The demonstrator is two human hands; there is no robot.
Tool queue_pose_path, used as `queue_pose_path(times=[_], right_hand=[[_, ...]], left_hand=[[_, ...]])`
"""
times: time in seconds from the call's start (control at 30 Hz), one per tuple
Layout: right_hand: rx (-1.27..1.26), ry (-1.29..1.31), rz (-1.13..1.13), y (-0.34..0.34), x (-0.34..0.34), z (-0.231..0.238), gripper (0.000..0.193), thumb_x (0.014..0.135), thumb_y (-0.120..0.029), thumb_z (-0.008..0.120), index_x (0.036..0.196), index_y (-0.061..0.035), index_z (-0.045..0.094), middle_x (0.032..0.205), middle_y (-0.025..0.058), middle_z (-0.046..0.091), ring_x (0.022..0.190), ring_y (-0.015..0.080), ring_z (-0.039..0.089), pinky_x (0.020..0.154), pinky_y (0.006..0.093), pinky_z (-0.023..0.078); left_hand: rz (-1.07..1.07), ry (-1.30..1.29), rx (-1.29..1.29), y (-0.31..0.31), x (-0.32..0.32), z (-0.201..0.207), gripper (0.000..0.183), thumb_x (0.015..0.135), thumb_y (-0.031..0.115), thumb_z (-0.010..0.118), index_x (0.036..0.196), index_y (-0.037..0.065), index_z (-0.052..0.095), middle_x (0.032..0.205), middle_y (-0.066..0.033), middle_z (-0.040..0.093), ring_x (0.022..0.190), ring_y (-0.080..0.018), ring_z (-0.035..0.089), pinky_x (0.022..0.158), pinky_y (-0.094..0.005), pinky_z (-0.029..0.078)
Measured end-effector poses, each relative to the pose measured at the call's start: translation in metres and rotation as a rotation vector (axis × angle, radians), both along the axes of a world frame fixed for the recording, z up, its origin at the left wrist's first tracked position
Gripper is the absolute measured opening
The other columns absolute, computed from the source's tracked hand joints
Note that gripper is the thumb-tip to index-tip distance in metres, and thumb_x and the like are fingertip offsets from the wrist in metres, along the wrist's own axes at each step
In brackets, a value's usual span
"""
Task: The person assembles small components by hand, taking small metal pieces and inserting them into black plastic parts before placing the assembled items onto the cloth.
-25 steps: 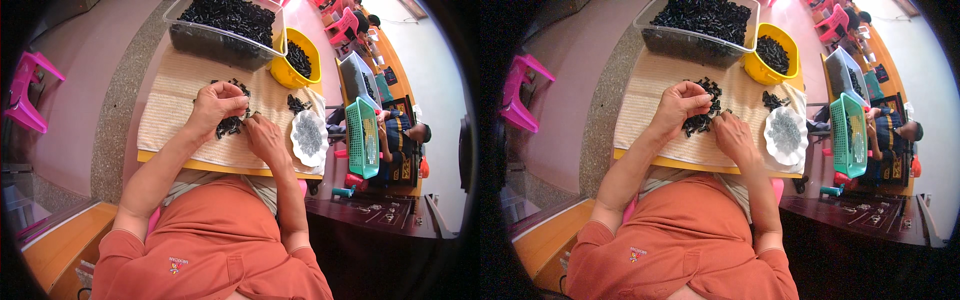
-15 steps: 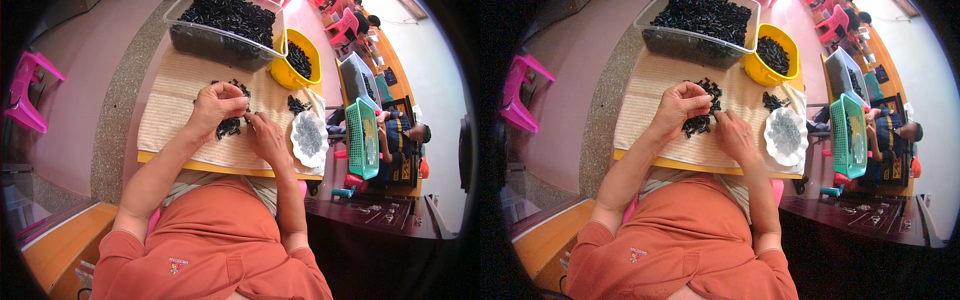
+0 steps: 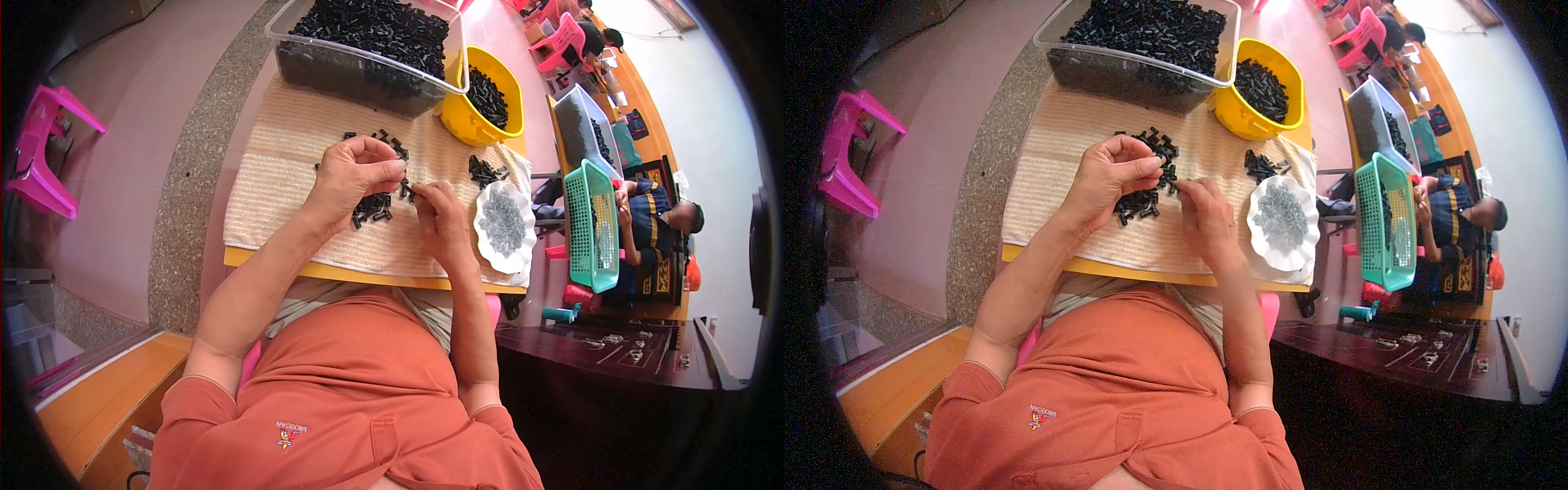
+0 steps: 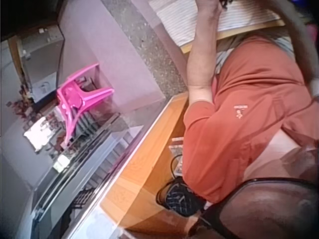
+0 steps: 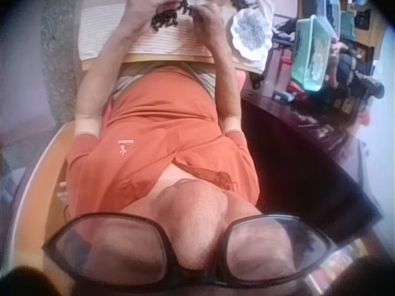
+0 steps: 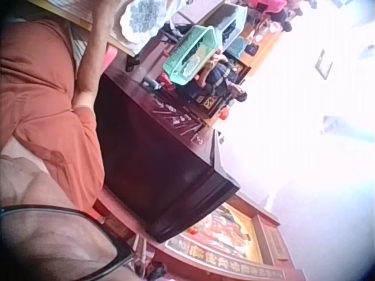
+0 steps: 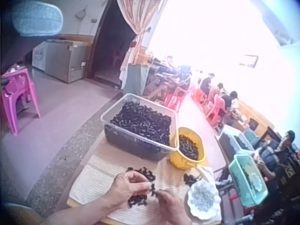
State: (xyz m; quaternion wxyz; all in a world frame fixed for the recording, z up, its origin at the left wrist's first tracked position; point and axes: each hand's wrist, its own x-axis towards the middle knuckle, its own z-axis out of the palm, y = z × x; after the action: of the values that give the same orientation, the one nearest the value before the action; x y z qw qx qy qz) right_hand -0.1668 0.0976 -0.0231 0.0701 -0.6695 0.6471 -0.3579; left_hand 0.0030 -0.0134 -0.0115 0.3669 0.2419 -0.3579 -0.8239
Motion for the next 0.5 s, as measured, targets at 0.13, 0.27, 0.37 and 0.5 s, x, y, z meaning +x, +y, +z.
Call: queue_pose_path(times=[0.13, 0.27, 0.37, 0.5], right_hand=[[-0.032, -0.028, -0.023, 0.004, -0.008, 0.004, 0.022, 0.088, 0.007, 0.059, 0.108, -0.0011, 0.065, 0.089, 0.0138, 0.064, 0.077, 0.025, 0.064, 0.067, 0.0315, 0.049], [-0.06, 0.038, -0.093, 0.004, -0.03, 0.016, 0.016, 0.089, 0.005, 0.06, 0.103, -0.0005, 0.067, 0.088, 0.0111, 0.065, 0.071, 0.0193, 0.062, 0.064, 0.0274, 0.047], [-0.065, 0.051, -0.137, 0.003, -0.043, 0.026, 0.014, 0.088, 0.005, 0.062, 0.1, 0.0005, 0.067, 0.088, 0.0105, 0.066, 0.07, 0.0165, 0.062, 0.064, 0.0272, 0.048], [-0.071, 0.131, -0.227, -0.004, -0.075, 0.032, 0.013, 0.087, 0.002, 0.065, 0.099, -0.0004, 0.07, 0.092, 0.0114, 0.068, 0.07, 0.0192, 0.064, 0.065, 0.0297, 0.05]], left_hand=[[0.008, -0.024, 0.001, 0.001, 0.0, 0.002, 0.015, 0.084, 0.004, 0.075, 0.093, 0.003, 0.063, 0.085, -0.0054, 0.068, 0.075, -0.0114, 0.067, 0.069, -0.0242, 0.059], [0.013, -0.031, -0.001, 0.001, 0.001, 0.003, 0.015, 0.084, 0.005, 0.075, 0.093, 0.003, 0.064, 0.085, -0.0052, 0.069, 0.075, -0.0112, 0.067, 0.069, -0.024, 0.059], [0.016, -0.036, -0.006, 0.001, 0.002, 0.002, 0.015, 0.083, 0.005, 0.076, 0.092, 0.003, 0.064, 0.084, -0.0049, 0.069, 0.074, -0.011, 0.067, 0.069, -0.0237, 0.059], [0.011, -0.044, -0.004, 0.0, 0.001, 0.003, 0.014, 0.083, 0.005, 0.076, 0.092, 0.004, 0.064, 0.084, -0.0044, 0.069, 0.075, -0.0108, 0.067, 0.069, -0.0238, 0.058]])
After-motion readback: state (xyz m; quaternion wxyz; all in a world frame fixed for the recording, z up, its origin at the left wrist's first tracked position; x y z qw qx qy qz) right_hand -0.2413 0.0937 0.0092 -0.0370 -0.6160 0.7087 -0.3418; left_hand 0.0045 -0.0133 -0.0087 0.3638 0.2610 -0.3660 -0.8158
